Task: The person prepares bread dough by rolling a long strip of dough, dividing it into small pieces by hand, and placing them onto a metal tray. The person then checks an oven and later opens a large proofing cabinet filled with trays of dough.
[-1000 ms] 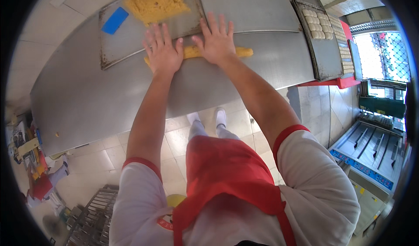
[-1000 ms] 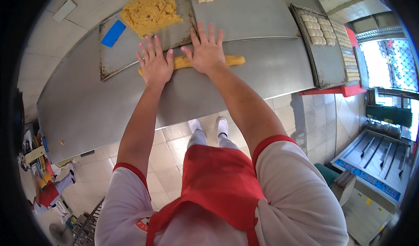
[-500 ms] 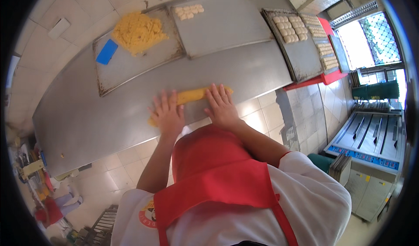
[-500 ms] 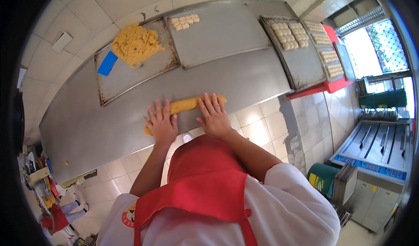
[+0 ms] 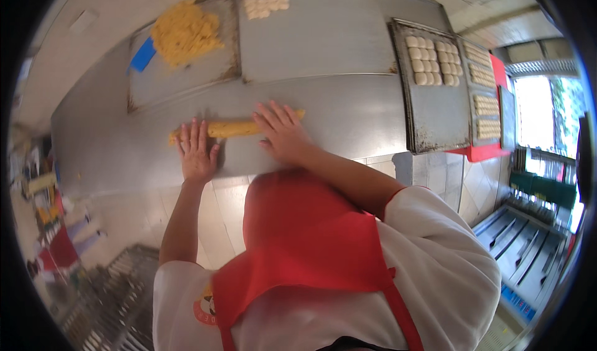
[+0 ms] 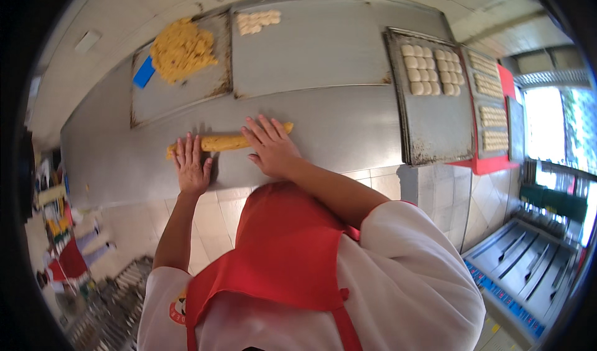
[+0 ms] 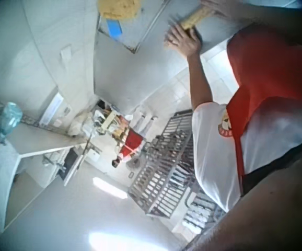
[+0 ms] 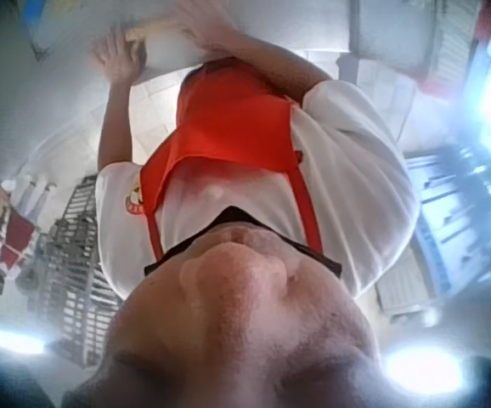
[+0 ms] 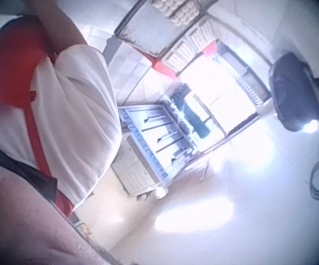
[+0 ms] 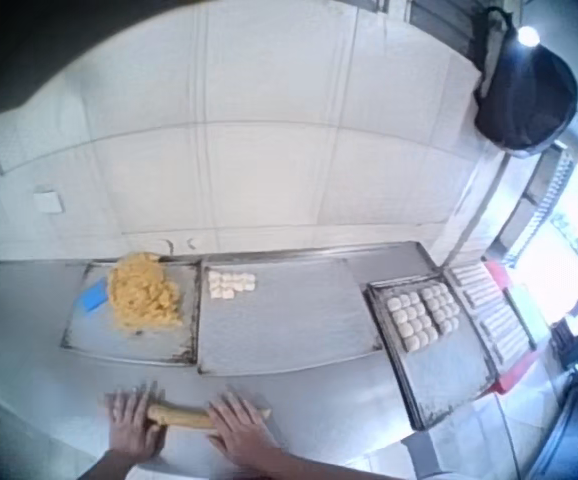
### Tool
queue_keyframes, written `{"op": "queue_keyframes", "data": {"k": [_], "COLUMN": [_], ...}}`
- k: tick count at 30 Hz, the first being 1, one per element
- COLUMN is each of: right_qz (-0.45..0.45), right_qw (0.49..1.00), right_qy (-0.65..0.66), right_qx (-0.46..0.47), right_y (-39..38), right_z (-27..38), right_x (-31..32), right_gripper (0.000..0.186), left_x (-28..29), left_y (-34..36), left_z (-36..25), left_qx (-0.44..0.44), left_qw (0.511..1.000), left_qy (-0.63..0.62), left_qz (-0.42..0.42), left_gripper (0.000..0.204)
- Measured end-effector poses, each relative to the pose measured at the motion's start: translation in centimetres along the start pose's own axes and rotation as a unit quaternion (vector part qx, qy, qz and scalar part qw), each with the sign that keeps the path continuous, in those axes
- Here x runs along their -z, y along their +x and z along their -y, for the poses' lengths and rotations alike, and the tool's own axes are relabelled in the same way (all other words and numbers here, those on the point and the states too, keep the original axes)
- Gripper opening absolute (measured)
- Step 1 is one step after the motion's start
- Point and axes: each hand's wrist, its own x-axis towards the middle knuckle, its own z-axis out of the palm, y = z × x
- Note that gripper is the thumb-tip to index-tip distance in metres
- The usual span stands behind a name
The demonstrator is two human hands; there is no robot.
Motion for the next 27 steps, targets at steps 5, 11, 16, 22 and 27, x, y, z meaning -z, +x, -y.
{"op": "queue_keyframes", "data": {"k": [5, 11, 16, 22, 27], "right_qz": [0.038, 0.055, 0.009, -0.022, -0.1], "right_qw": [0.992, 0.907, 0.902, 0.894, 0.861], "right_qy": [0.045, 0.377, 0.337, 0.338, 0.359], "right_qx": [-0.112, -0.179, -0.269, -0.293, -0.348], "right_y": [-2.8, -1.5, 0.1, 0.1, 1.4], "right_z": [-4.4, -6.6, -4.1, -4.5, -7.2], "right_x": [6.4, 6.2, 5.6, 5.2, 7.3], "right_gripper": [0.064, 0.043, 0.03, 0.029, 0.027], "left_x": [2.9, 0.2, -0.9, -1.3, -1.4], "left_y": [-1.8, 5.2, 5.8, 6.0, 7.5], "left_z": [-5.7, -15.8, -17.0, -17.8, -17.1], "left_qx": [0.028, -0.123, -0.109, -0.096, -0.054], "left_qw": [0.997, 0.965, 0.943, 0.95, 0.961], "left_qy": [-0.073, -0.206, -0.255, -0.242, -0.214], "left_qz": [-0.023, -0.101, -0.186, -0.174, -0.167], "left_gripper": [0.082, 0.063, 0.037, 0.036, 0.05]}}
